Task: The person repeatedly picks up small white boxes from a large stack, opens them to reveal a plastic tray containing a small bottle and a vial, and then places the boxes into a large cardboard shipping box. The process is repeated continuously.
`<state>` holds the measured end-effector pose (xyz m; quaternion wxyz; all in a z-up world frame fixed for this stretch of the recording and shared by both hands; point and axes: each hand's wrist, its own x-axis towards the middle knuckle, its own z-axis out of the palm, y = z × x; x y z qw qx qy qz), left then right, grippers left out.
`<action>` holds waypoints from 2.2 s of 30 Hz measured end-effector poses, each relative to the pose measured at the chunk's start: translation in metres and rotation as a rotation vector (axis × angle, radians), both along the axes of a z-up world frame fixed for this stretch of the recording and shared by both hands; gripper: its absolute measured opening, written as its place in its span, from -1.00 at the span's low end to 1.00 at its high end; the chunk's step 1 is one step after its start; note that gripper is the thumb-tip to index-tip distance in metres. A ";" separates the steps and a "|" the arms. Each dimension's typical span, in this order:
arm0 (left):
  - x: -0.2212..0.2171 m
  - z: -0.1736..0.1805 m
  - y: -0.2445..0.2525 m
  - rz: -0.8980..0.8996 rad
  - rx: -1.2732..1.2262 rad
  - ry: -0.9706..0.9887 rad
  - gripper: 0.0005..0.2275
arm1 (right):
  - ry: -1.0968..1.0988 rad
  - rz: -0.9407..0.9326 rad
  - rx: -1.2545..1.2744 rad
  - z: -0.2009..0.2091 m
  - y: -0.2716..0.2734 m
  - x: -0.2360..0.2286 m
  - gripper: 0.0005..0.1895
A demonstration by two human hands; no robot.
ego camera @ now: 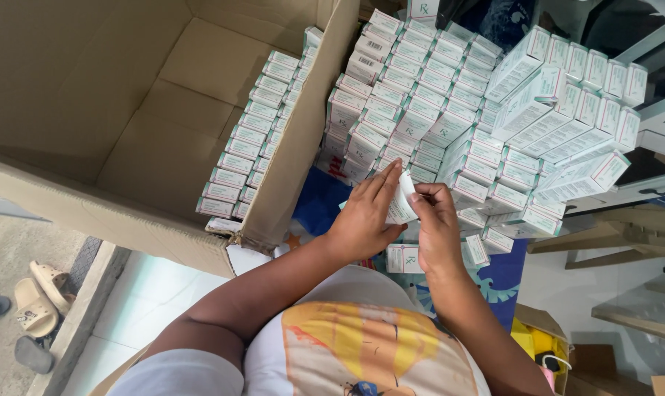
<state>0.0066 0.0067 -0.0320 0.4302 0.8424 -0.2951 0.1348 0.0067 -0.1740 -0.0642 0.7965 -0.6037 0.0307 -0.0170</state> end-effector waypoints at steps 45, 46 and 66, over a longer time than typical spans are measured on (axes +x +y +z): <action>0.118 0.147 0.158 0.390 -0.026 -0.240 -0.42 | -0.903 0.141 -0.822 0.186 0.144 0.141 -0.43; 0.148 0.138 0.169 0.391 -0.025 -0.240 -0.42 | -0.903 0.141 -0.820 0.179 0.162 0.170 -0.43; 0.423 -0.204 0.199 0.643 -0.178 0.530 -0.60 | -0.002 0.859 -1.857 -0.094 0.274 0.469 -0.58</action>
